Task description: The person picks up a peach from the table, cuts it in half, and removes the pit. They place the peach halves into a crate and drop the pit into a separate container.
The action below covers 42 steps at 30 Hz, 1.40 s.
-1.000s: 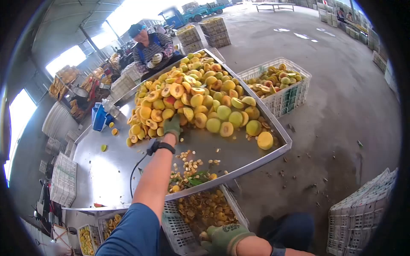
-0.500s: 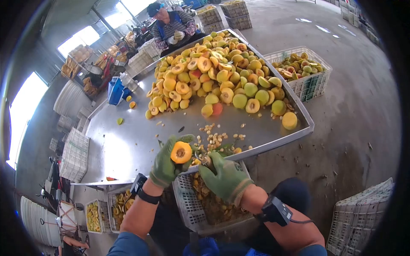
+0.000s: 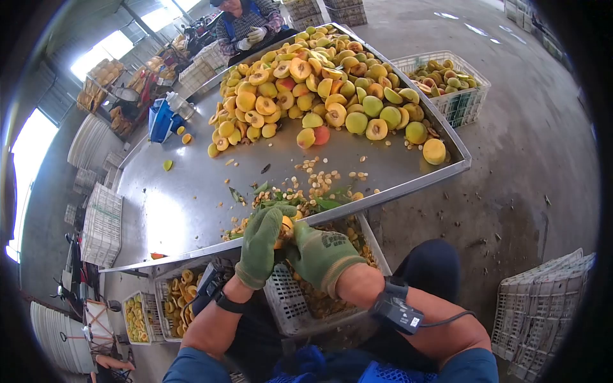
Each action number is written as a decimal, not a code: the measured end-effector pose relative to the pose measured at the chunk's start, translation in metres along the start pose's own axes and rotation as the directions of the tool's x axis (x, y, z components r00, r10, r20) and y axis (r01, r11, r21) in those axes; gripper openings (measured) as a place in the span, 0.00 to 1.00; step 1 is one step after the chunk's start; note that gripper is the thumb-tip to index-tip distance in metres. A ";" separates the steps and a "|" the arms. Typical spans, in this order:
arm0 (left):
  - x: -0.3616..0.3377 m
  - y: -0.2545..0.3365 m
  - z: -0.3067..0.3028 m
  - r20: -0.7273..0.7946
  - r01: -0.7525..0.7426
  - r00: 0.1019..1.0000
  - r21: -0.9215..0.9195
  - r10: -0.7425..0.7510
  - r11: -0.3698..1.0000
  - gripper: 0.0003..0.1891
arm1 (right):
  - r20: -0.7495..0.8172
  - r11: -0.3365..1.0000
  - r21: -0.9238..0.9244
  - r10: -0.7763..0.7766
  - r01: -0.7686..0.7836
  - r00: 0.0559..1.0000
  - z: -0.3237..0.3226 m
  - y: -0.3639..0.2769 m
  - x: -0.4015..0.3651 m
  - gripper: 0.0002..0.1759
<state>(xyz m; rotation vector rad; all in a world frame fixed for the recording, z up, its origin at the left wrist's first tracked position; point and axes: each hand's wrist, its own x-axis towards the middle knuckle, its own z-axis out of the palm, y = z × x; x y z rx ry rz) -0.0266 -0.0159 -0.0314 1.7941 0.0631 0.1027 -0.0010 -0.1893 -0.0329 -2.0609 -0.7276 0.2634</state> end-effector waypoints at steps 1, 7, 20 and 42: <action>-0.002 -0.004 0.000 -0.016 -0.058 0.998 0.052 0.059 0.997 0.20 | -0.007 1.000 -0.012 -0.002 0.002 1.000 0.002 0.000 -0.001 0.15; -0.004 -0.012 0.006 -0.052 -0.305 0.943 0.267 0.330 0.914 0.17 | 0.119 0.996 0.072 0.042 -0.051 0.992 -0.002 -0.002 -0.003 0.16; -0.020 0.011 0.009 0.128 -0.107 0.981 -0.271 0.146 0.957 0.22 | 0.830 0.233 0.555 -0.208 -0.798 0.517 -0.041 0.018 0.000 0.18; -0.043 0.014 -0.031 0.052 0.085 0.996 -0.336 -0.071 0.938 0.39 | 0.865 0.969 0.103 0.024 -0.225 0.501 0.013 0.061 -0.019 0.27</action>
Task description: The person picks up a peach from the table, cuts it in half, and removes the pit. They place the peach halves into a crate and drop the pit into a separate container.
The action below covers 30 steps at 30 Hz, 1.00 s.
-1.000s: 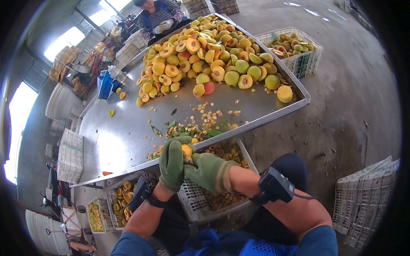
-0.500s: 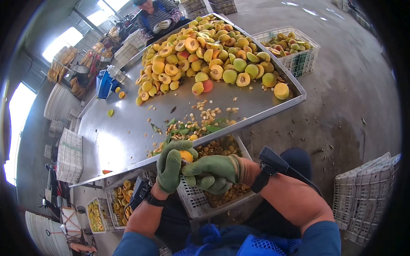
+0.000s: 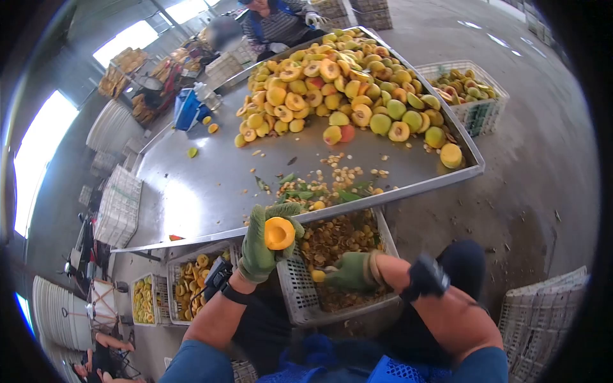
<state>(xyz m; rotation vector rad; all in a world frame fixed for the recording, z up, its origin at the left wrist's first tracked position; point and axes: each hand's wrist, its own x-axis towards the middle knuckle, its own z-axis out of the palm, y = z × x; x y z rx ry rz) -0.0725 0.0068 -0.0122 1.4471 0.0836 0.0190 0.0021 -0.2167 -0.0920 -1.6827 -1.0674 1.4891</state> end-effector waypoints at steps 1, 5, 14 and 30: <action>-0.003 0.005 -0.006 -0.023 0.033 0.999 -0.033 -0.034 0.999 0.38 | -0.083 0.988 -0.146 0.034 -0.046 0.996 0.003 -0.002 0.003 0.27; -0.038 -0.003 -0.082 -0.167 -0.075 0.964 0.569 0.205 0.819 0.32 | -0.185 0.933 -0.235 0.233 -0.273 0.955 -0.001 -0.044 -0.025 0.26; -0.026 0.048 -0.189 -0.369 0.322 0.884 0.926 0.288 0.199 0.23 | -0.221 0.922 -0.335 0.121 -0.192 0.968 0.006 -0.041 -0.054 0.24; 0.214 0.003 0.015 0.241 0.239 0.943 -0.006 -0.231 0.971 0.30 | -0.908 0.979 0.128 0.050 0.162 0.415 -0.043 -0.049 -0.076 0.18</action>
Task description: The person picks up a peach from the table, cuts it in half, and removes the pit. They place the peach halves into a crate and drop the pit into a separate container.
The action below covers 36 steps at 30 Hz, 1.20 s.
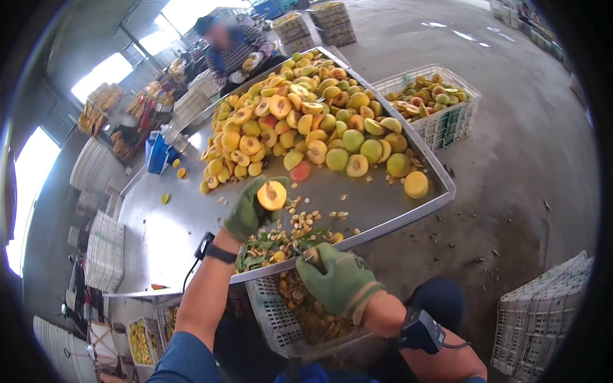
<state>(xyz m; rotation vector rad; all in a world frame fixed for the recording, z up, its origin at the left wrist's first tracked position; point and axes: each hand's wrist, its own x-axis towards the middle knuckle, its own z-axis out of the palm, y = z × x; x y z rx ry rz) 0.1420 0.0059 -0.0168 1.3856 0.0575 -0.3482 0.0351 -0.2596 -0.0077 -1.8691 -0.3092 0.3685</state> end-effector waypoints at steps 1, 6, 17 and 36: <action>-0.022 0.001 0.010 -0.002 -0.024 1.000 -0.041 0.024 0.999 0.31 | 0.022 1.000 -0.020 -0.005 0.006 1.000 0.001 -0.001 0.006 0.20; -0.084 -0.020 0.023 0.039 -0.100 0.995 0.100 0.096 0.990 0.33 | -0.012 0.987 -0.107 -0.123 0.121 0.992 0.029 -0.003 0.028 0.15; -0.105 -0.059 0.032 -0.100 -0.207 0.970 0.150 0.223 0.967 0.21 | 0.071 0.958 -0.199 -0.198 0.208 0.978 0.065 0.014 0.031 0.19; -0.123 -0.070 0.053 -0.203 -0.314 0.887 0.395 0.416 0.863 0.17 | 0.298 0.981 -0.117 -0.114 0.154 0.948 0.064 0.017 0.017 0.21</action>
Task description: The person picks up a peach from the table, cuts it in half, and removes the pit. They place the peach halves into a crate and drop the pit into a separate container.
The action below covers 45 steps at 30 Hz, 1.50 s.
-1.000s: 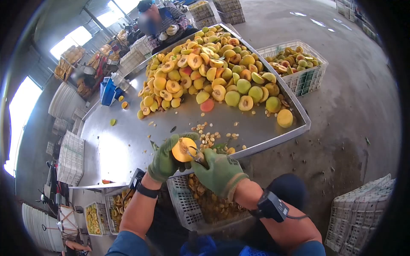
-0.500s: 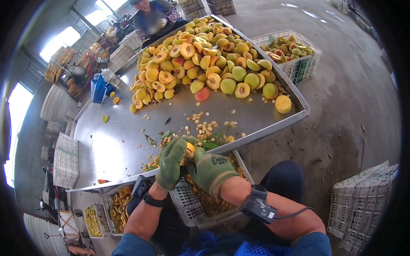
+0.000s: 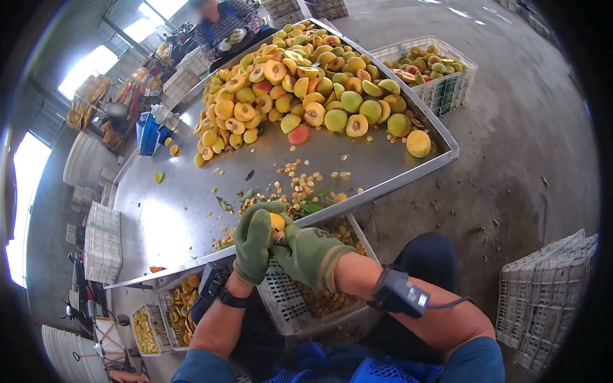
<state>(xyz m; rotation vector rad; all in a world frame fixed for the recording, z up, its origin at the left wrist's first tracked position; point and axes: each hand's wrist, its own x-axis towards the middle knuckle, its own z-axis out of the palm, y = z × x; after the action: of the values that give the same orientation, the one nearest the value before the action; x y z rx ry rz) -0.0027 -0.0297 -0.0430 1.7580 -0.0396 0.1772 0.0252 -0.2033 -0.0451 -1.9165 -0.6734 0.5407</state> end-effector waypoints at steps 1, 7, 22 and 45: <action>0.002 0.002 0.002 0.022 -0.004 1.000 0.034 0.004 0.999 0.17 | 0.000 0.999 -0.050 -0.013 0.013 1.000 -0.006 -0.003 -0.003 0.22; 0.001 0.014 0.004 0.105 0.028 0.993 0.209 -0.051 0.978 0.17 | 0.011 0.993 -0.085 -0.077 0.078 0.997 -0.011 0.005 -0.008 0.22; -0.003 0.016 0.001 0.095 -0.169 0.980 -0.071 0.175 0.983 0.24 | 0.607 0.680 0.556 0.060 -0.477 0.793 -0.045 -0.016 -0.001 0.18; -0.030 0.040 -0.005 0.097 -0.020 0.995 -0.194 0.039 0.981 0.40 | 0.720 0.092 0.609 -0.479 -0.788 0.502 -0.011 -0.002 -0.020 0.16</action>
<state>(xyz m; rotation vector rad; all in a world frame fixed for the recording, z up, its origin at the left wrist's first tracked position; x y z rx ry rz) -0.0382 -0.0350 -0.0080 1.5721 -0.1512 0.1025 0.0170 -0.2234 -0.0374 -0.1088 -0.3167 1.7282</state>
